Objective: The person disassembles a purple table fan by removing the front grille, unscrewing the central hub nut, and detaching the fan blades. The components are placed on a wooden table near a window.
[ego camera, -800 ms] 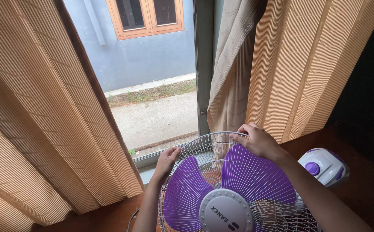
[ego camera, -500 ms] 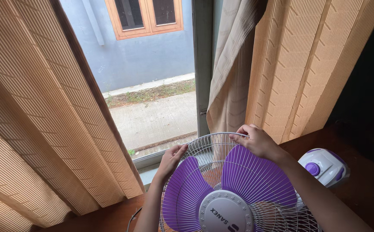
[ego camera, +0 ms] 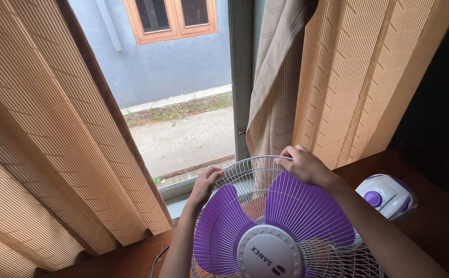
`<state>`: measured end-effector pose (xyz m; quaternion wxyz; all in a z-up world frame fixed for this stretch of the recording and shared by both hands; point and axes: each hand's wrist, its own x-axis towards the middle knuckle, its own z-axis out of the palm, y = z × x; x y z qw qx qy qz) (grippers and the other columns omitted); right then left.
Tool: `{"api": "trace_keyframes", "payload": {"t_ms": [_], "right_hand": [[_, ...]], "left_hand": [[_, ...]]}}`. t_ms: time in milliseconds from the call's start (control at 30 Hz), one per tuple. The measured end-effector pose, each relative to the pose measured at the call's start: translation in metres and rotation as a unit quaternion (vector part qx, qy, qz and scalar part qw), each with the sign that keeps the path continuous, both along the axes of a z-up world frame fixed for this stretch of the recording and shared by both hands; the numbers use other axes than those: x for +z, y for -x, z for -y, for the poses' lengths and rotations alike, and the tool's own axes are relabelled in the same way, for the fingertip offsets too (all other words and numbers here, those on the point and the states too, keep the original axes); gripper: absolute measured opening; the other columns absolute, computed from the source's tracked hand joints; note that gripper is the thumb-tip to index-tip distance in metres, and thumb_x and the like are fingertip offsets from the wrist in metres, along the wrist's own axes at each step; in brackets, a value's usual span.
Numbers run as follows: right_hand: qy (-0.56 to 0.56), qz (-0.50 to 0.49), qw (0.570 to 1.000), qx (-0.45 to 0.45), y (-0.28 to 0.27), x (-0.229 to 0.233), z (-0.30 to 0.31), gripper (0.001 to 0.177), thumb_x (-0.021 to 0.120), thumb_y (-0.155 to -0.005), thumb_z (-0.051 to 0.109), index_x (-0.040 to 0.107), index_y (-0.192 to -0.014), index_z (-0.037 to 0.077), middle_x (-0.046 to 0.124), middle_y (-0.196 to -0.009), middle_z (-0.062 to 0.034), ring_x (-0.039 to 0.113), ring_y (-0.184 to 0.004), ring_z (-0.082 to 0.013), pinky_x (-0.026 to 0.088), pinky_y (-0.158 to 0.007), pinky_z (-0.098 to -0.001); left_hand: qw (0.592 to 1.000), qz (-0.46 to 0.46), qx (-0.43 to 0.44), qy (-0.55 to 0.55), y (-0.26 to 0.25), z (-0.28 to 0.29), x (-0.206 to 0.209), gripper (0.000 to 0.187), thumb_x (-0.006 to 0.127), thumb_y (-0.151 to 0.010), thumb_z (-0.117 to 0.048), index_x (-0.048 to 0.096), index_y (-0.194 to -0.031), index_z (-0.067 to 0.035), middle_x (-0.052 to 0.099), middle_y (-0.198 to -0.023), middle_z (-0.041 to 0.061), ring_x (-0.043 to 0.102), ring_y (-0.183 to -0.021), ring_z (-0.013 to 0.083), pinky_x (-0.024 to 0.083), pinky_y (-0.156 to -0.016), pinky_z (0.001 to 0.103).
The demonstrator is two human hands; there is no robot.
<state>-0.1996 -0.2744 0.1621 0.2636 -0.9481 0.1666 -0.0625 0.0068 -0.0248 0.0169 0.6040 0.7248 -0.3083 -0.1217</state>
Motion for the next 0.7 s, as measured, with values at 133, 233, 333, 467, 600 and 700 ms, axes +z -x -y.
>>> {"api": "trace_keyframes", "payload": {"t_ms": [133,233,333,467,600,700], "right_hand": [[0.056,-0.063,0.996,-0.036,-0.017,0.006,-0.016,0.059,0.042,-0.097,0.059,0.064,-0.121,0.01,0.061,-0.119,-0.0088,0.064,-0.109,-0.021,0.051,-0.095,-0.0424],[0.088,-0.108,0.989,-0.053,-0.031,0.005,-0.028,0.063,0.036,-0.101,0.063,0.063,-0.119,0.01,0.063,-0.118,-0.0078,0.064,-0.11,-0.0206,0.051,-0.096,-0.0431],[0.099,-0.099,0.989,-0.056,-0.043,0.003,-0.029,0.061,0.036,-0.101,0.061,0.063,-0.117,0.008,0.063,-0.117,-0.0096,0.064,-0.108,-0.021,0.052,-0.095,-0.0451],[0.102,-0.093,0.989,-0.045,-0.053,-0.005,-0.022,0.064,0.039,-0.102,0.062,0.06,-0.117,0.003,0.062,-0.113,-0.0136,0.062,-0.104,-0.0221,0.052,-0.092,-0.0478],[0.049,-0.127,0.989,-0.049,-0.06,-0.012,-0.016,0.065,0.04,-0.101,0.062,0.061,-0.113,0.001,0.07,-0.097,-0.013,0.071,-0.088,-0.0228,0.059,-0.082,-0.0443],[0.059,-0.11,0.991,-0.038,-0.063,-0.014,-0.012,0.069,0.042,-0.101,0.063,0.065,-0.108,-0.001,0.068,-0.091,-0.0119,0.071,-0.082,-0.0217,0.058,-0.077,-0.0444]], "left_hand": [[0.993,0.082,0.037,-0.072,0.006,0.019,0.023,0.051,0.049,-0.097,-0.042,0.07,-0.107,0.003,0.072,-0.104,0.017,0.066,-0.1,0.0257,0.048,-0.091,0.038],[0.98,0.085,0.059,-0.169,0.004,0.038,0.034,0.051,0.043,-0.101,-0.041,0.069,-0.104,0.003,0.073,-0.099,0.021,0.069,-0.097,0.0311,0.049,-0.09,0.042],[0.975,0.086,0.056,-0.197,-0.008,0.052,0.033,0.051,0.041,-0.103,-0.04,0.067,-0.1,0.003,0.073,-0.095,0.024,0.069,-0.095,0.0346,0.05,-0.09,0.045],[0.977,0.099,0.044,-0.182,-0.027,0.061,0.014,0.052,0.04,-0.103,-0.039,0.067,-0.094,0.004,0.071,-0.093,0.024,0.068,-0.094,0.0356,0.048,-0.09,0.047],[0.977,0.079,0.01,-0.198,-0.045,0.067,-0.006,0.057,0.035,-0.105,-0.038,0.064,-0.086,0.007,0.07,-0.089,0.027,0.068,-0.089,0.0381,0.049,-0.087,0.05],[0.976,0.083,0.013,-0.2,-0.052,0.071,-0.012,0.057,0.037,-0.104,-0.038,0.064,-0.081,0.007,0.07,-0.086,0.025,0.069,-0.089,0.0361,0.049,-0.088,0.049]]}}
